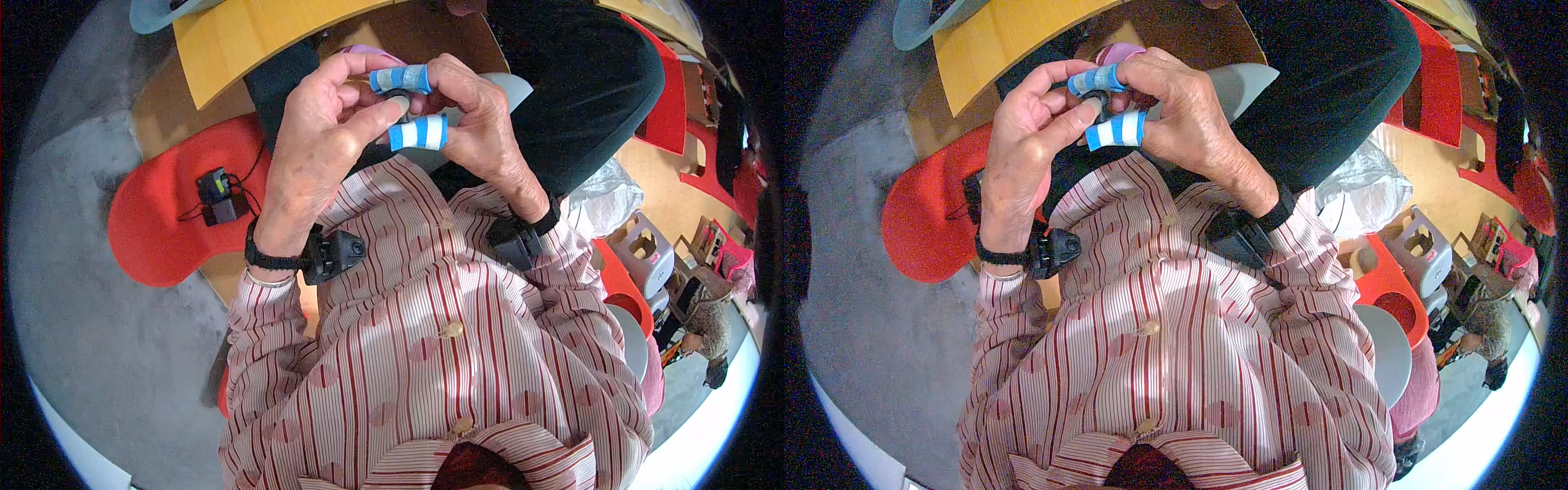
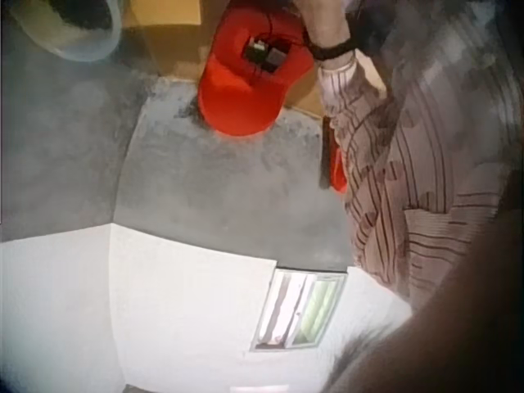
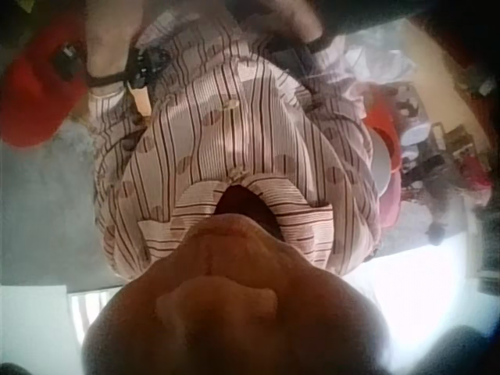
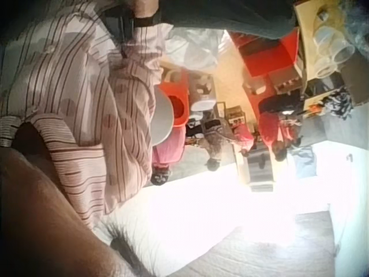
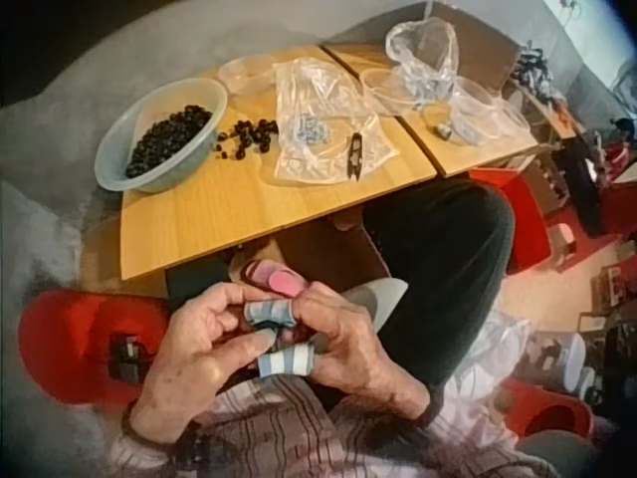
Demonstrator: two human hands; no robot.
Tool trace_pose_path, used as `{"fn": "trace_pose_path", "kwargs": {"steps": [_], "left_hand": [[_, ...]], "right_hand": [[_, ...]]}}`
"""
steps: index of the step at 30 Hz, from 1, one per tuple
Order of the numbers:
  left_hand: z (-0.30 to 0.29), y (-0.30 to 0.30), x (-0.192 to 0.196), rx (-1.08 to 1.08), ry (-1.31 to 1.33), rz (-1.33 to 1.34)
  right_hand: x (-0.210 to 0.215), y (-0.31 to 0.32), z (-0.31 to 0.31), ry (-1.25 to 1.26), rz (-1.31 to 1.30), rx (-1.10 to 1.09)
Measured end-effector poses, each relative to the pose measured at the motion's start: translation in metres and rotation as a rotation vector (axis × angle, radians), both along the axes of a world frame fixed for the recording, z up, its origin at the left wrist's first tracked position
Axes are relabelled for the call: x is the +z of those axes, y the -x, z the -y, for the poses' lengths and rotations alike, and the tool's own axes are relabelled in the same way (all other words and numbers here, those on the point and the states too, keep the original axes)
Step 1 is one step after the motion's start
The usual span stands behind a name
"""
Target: The person is assembling small black plastic components onto a blue and white cylinder.
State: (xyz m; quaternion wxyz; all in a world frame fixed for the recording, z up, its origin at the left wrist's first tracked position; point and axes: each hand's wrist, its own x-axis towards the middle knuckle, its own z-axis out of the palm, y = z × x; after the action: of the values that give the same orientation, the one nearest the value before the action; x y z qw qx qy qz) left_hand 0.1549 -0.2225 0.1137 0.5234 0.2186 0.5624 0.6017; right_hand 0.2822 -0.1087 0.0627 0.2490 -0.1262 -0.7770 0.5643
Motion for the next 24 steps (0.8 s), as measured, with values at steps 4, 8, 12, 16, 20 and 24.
{"fn": "trace_pose_path", "kwargs": {"steps": [4,8,12,16,20,24], "left_hand": [[-0.003,0.011,0.0,-0.049,0.015,0.066],[-0.002,0.01,0.003,-0.041,-0.079,0.112],[0.009,0.003,-0.01,0.048,-0.153,-0.744],[0.006,0.0,-0.007,0.067,-0.304,-1.22],[0.003,0.008,-0.011,0.114,-0.478,-1.51],[0.001,0.013,-0.012,0.033,-0.607,-1.564]], "right_hand": [[-0.004,0.0,0.0,0.114,0.016,-0.003],[0.002,0.001,0.005,0.57,-0.004,0.019],[0.0,0.0,0.002,0.529,-0.012,0.08],[0.001,0.003,0.002,0.682,-0.003,0.119],[0.01,0.007,0.011,0.804,-0.048,0.117],[0.014,0.003,0.012,0.948,0.018,0.127]]}}
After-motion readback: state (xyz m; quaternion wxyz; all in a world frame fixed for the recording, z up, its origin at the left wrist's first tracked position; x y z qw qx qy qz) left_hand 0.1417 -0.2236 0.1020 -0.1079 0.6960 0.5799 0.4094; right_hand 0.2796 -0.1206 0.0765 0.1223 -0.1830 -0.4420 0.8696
